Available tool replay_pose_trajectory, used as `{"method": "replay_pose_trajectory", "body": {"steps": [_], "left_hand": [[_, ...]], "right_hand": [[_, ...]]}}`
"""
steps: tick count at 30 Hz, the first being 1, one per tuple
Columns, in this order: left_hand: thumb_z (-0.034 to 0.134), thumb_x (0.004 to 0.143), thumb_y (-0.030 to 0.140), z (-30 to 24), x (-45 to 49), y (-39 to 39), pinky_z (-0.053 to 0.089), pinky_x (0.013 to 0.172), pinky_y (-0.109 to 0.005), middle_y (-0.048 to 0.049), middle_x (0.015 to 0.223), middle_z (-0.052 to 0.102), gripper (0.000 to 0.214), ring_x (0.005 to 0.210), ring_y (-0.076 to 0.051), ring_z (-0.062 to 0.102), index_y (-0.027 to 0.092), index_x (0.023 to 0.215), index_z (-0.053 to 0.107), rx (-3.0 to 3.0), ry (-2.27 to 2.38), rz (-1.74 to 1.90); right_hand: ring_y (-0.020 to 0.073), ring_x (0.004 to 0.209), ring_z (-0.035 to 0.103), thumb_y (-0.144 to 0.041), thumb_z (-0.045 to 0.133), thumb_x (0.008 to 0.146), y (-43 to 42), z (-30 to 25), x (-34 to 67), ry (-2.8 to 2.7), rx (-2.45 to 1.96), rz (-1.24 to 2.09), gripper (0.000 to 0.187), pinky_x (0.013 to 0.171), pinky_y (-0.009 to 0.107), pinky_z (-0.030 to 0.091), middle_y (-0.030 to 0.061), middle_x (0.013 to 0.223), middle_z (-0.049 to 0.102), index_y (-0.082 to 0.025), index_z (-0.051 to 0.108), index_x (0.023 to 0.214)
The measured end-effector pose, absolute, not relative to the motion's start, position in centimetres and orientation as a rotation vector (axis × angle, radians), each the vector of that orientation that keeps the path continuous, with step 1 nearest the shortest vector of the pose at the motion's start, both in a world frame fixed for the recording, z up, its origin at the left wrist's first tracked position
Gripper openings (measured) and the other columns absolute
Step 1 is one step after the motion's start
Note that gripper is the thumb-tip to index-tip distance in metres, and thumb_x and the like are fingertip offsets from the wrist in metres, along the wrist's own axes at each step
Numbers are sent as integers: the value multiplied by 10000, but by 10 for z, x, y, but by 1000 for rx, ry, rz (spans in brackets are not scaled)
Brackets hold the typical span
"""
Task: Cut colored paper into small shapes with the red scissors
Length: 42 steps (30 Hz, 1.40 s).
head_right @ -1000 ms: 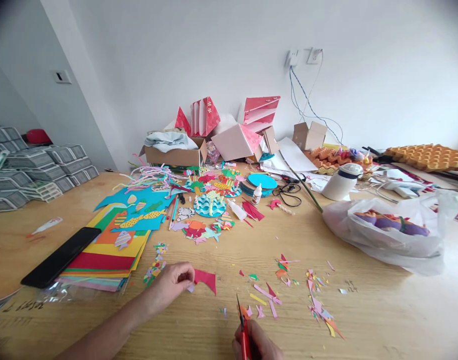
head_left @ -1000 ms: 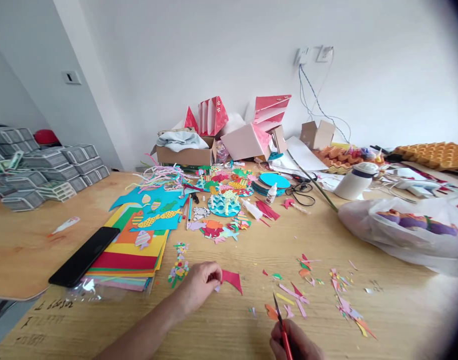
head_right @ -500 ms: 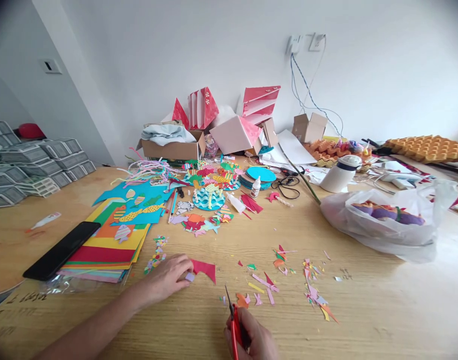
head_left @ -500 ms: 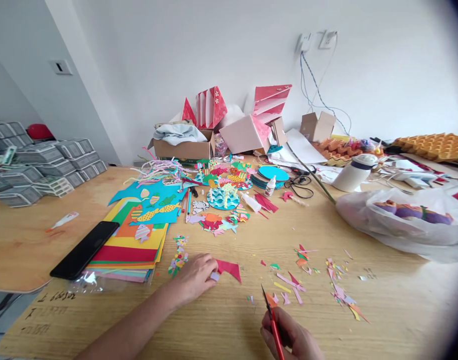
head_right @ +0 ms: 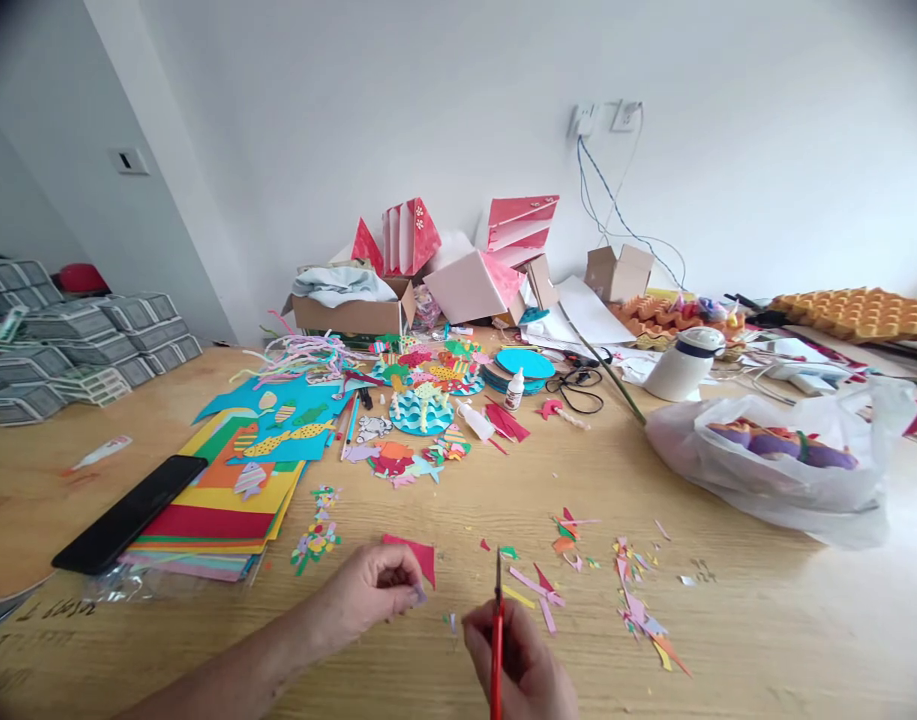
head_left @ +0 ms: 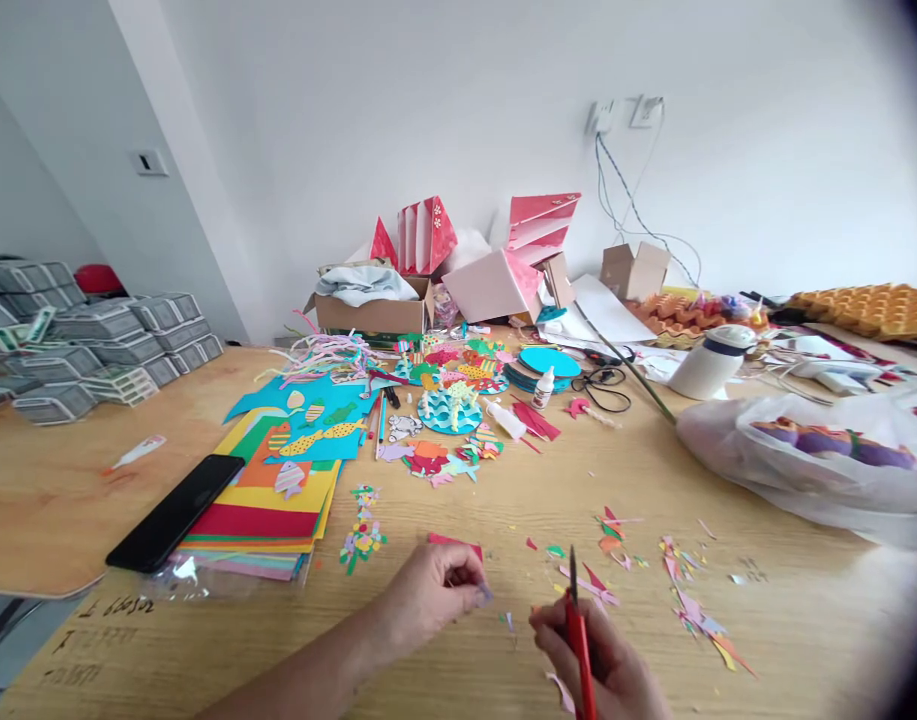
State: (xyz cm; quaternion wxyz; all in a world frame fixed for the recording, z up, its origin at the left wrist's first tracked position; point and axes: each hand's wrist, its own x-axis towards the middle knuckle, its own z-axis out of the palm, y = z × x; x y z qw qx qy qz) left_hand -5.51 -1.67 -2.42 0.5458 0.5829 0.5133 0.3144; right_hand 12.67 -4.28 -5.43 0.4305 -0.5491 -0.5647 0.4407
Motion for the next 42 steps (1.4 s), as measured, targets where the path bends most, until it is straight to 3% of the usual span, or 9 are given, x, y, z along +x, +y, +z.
{"method": "replay_pose_trajectory", "body": {"steps": [3, 7, 16, 21, 25, 34, 42], "left_hand": [[580, 610, 193, -25, -33, -19, 273, 471, -185, 70, 536, 407, 121, 490, -59, 364, 157, 604, 465, 1258, 1079, 836], [588, 593, 182, -32, -17, -17, 261, 468, -192, 64, 528, 415, 143, 494, -64, 365, 160, 597, 446, 1257, 1044, 878], [635, 572, 271, -31, -7, -11, 271, 447, -191, 55, 536, 452, 217, 469, -59, 390, 163, 595, 447, 1189, 1038, 859], [606, 603, 404, -27, -7, -8, 318, 446, -201, 34, 558, 488, 284, 469, -71, 417, 154, 656, 484, 1162, 1031, 766], [597, 611, 406, -20, -11, 0, 319, 445, -204, 30, 531, 484, 277, 468, -77, 420, 143, 621, 512, 1225, 1035, 762], [621, 635, 331, 12, -14, -1, 320, 491, -184, 26, 584, 510, 217, 508, -66, 429, 146, 657, 508, 930, 892, 965], [589, 675, 335, 19, 1, -4, 335, 483, -195, 26, 573, 468, 219, 523, -78, 409, 144, 625, 495, 1089, 860, 967]], "right_hand": [[158, 580, 546, -364, 635, 619, -28, -40, 125, -1444, -1252, 1143, 203, 531, 237, 447, 25, 633, 592, -184, 589, 698], [138, 521, 520, -322, 682, 575, -17, -41, 124, -1461, -1203, 1151, 206, 486, 224, 432, -14, 543, 528, -185, 529, 597], [137, 541, 511, -337, 561, 673, -20, -48, 135, -1603, -1340, 981, 157, 499, 221, 415, -6, 583, 531, -190, 514, 646], [135, 510, 513, -318, 521, 693, -22, -31, 133, -1649, -1429, 870, 125, 480, 215, 407, -13, 554, 545, -196, 518, 664], [131, 487, 493, -324, 488, 714, -21, -14, 125, -1648, -1488, 742, 131, 472, 220, 394, -15, 546, 535, -197, 508, 689], [109, 509, 426, -399, 409, 781, -42, -29, 129, -1618, -1421, 927, 250, 487, 211, 357, -36, 561, 430, -192, 432, 643], [93, 501, 366, -433, 372, 791, -48, -36, 131, -1559, -1433, 1101, 286, 464, 190, 322, -54, 544, 349, -198, 370, 627]]}}
